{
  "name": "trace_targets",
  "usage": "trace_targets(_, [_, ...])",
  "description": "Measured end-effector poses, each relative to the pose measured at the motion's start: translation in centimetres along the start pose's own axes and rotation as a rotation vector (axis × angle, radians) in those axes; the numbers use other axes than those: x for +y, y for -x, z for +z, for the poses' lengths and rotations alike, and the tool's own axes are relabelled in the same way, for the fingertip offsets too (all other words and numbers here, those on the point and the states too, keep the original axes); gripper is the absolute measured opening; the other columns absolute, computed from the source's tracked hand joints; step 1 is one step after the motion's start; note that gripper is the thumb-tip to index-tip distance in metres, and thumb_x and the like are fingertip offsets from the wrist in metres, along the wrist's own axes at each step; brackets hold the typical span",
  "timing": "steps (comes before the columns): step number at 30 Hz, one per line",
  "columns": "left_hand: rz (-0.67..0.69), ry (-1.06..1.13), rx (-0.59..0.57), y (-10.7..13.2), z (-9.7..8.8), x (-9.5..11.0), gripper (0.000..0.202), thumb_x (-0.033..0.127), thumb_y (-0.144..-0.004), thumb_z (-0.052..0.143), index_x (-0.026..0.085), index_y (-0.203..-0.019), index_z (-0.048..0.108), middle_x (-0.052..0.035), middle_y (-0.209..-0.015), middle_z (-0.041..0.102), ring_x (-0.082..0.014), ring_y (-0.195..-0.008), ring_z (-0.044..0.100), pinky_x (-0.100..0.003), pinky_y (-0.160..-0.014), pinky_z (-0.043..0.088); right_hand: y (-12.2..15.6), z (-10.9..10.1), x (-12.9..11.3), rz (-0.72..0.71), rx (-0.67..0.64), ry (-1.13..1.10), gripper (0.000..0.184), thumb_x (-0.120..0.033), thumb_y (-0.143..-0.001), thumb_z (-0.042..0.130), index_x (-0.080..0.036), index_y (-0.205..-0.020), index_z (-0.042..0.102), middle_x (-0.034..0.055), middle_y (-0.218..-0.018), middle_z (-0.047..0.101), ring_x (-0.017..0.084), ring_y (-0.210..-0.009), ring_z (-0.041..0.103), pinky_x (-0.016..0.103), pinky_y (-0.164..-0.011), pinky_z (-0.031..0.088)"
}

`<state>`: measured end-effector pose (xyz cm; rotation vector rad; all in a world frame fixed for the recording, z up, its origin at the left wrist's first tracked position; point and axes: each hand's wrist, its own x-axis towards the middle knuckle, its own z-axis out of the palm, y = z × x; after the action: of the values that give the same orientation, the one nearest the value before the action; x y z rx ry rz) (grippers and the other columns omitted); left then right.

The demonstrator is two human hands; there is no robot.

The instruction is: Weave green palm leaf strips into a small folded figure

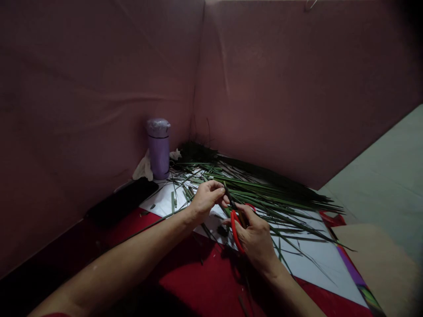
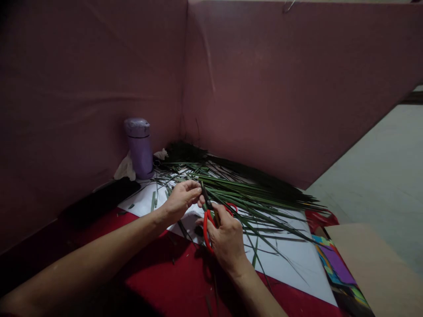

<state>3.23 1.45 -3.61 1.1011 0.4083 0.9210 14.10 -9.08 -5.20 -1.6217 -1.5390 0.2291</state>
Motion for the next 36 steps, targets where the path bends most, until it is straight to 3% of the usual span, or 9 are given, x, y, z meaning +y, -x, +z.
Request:
trace_targets(19, [-0.036,0.022,0.013,0.0,-0.02,-0.3,0.012,0.019,-0.066,0.058,0.012,-0.069,0.048,-0.0023,-0.053,0.057,-0.0089,-0.044,0.051,-0.021,-0.049,0.04,0.13,-0.03,-0.04,-0.005,-0.004,0.078,0.027,-0.038,-0.079,0.051,-0.021,-0.098,0.056,0.0008,-0.07,0.066,0.015,-0.057,0.06,0.022,-0.055,0.043])
trace_targets(36, [-0.04,0.008,0.023,0.05,0.15,-0.28,0.011,0.018,-0.067,0.057,0.012,-0.067,0.048,-0.0024,-0.051,0.057,-0.0085,-0.043,0.051,-0.02,-0.047,0.039,0.3,0.14,0.27,-0.071,-0.009,0.107,0.021,-0.035,-0.081,0.048,-0.018,-0.093,0.052,0.0011,-0.068,0.063,0.012,-0.052,0.054,0.019,-0.049,0.038])
